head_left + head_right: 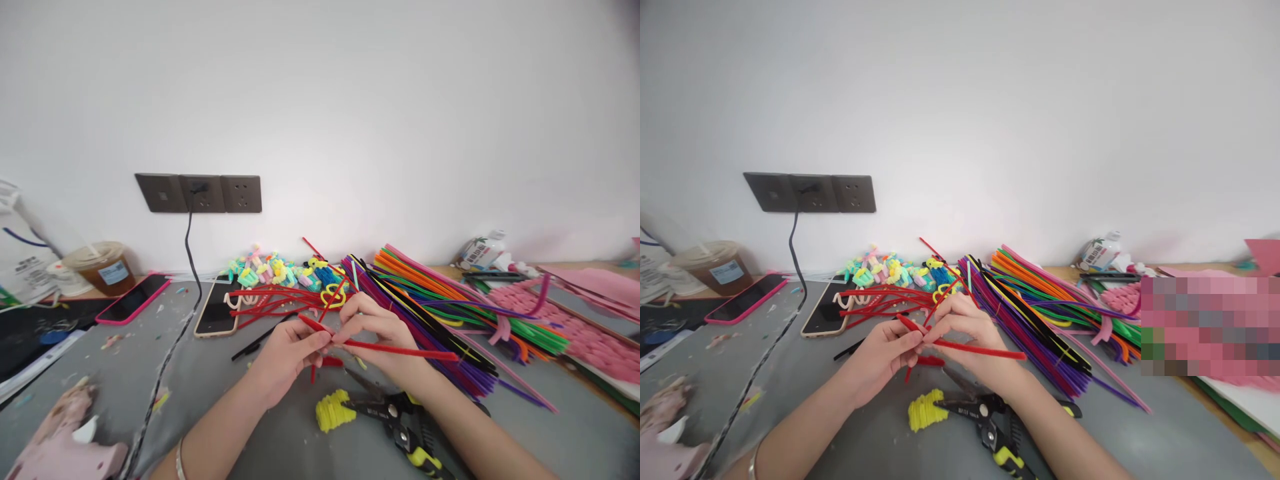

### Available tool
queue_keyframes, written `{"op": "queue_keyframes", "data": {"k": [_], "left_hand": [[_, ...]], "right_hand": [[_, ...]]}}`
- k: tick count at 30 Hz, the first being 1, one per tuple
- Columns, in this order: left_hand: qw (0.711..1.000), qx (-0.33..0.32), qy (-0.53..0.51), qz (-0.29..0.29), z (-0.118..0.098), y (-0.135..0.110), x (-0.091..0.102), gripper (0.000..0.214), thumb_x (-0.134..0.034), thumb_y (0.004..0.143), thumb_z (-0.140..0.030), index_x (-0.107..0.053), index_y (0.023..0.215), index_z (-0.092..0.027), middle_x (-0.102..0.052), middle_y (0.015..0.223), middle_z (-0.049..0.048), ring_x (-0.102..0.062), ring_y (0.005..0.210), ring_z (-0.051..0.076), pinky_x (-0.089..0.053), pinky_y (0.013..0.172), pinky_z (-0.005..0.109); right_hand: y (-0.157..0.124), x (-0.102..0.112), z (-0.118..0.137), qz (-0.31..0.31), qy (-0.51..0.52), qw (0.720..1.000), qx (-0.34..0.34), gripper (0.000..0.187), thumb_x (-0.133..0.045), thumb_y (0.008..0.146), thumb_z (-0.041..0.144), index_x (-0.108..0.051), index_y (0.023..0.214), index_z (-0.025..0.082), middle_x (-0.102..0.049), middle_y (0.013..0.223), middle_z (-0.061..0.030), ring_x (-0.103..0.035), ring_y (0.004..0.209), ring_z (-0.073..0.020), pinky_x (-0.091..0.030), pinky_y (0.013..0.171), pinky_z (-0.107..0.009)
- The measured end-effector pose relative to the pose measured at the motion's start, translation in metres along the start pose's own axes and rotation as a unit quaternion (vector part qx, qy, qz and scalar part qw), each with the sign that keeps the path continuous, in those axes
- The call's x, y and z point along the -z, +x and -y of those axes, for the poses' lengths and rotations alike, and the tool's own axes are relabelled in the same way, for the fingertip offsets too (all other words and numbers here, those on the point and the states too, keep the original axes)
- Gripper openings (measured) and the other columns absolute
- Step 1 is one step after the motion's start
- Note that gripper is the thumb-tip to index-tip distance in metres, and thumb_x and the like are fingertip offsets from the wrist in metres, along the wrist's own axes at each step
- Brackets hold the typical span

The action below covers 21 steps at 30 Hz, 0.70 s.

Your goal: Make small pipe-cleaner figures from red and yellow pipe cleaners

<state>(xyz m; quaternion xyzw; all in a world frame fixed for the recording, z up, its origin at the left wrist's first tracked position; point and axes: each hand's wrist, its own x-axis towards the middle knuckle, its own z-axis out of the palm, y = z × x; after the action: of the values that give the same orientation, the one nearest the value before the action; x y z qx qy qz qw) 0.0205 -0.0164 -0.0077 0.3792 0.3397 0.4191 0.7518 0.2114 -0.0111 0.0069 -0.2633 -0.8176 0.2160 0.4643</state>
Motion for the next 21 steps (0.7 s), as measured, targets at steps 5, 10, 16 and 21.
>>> {"op": "queue_keyframes", "data": {"k": [5, 10, 16, 21], "left_hand": [[1.000, -0.014, 0.021, -0.009, -0.0031, -0.0006, 0.0005, 0.032, -0.089, 0.061, -0.039, -0.077, 0.073, -0.012, -0.069, 0.065, 0.0031, -0.057, 0.059, 0.008, -0.045, 0.056, 0.018], [0.997, -0.022, 0.079, 0.006, -0.0062, -0.0007, 0.0032, 0.031, -0.086, 0.065, -0.040, -0.078, 0.075, -0.012, -0.071, 0.066, 0.0037, -0.059, 0.060, 0.009, -0.047, 0.059, 0.019], [0.983, 0.017, 0.160, 0.084, -0.0089, -0.0026, 0.0059, 0.026, -0.082, 0.070, -0.038, -0.077, 0.073, -0.012, -0.075, 0.069, 0.0055, -0.062, 0.059, 0.011, -0.048, 0.059, 0.020], [0.973, 0.042, 0.180, 0.135, -0.0057, -0.0052, 0.0064, 0.026, -0.078, 0.075, -0.038, -0.077, 0.076, -0.011, -0.078, 0.077, 0.0093, -0.067, 0.063, 0.013, -0.052, 0.063, 0.022]], "right_hand": [[0.0026, 0.0017, 0.0004, 0.023, 0.073, 0.997, -0.019, 0.007, -0.068, 0.089, 0.021, -0.075, 0.089, 0.022, -0.066, 0.086, -0.0051, -0.062, 0.080, -0.0171, -0.049, 0.072, -0.030], [0.0040, 0.0053, -0.0015, 0.030, 0.156, 0.985, -0.065, 0.006, -0.069, 0.088, 0.021, -0.074, 0.089, 0.019, -0.069, 0.083, -0.0048, -0.063, 0.076, -0.0165, -0.050, 0.071, -0.029], [0.0048, 0.0068, 0.0005, 0.118, 0.233, 0.953, -0.153, 0.010, -0.070, 0.088, 0.024, -0.071, 0.083, 0.016, -0.066, 0.080, -0.0032, -0.061, 0.077, -0.0155, -0.047, 0.073, -0.028], [0.0054, 0.0037, 0.0042, 0.143, 0.325, 0.913, -0.199, 0.008, -0.073, 0.085, 0.021, -0.068, 0.081, 0.015, -0.061, 0.081, -0.0012, -0.058, 0.077, -0.0138, -0.045, 0.072, -0.027]]}}
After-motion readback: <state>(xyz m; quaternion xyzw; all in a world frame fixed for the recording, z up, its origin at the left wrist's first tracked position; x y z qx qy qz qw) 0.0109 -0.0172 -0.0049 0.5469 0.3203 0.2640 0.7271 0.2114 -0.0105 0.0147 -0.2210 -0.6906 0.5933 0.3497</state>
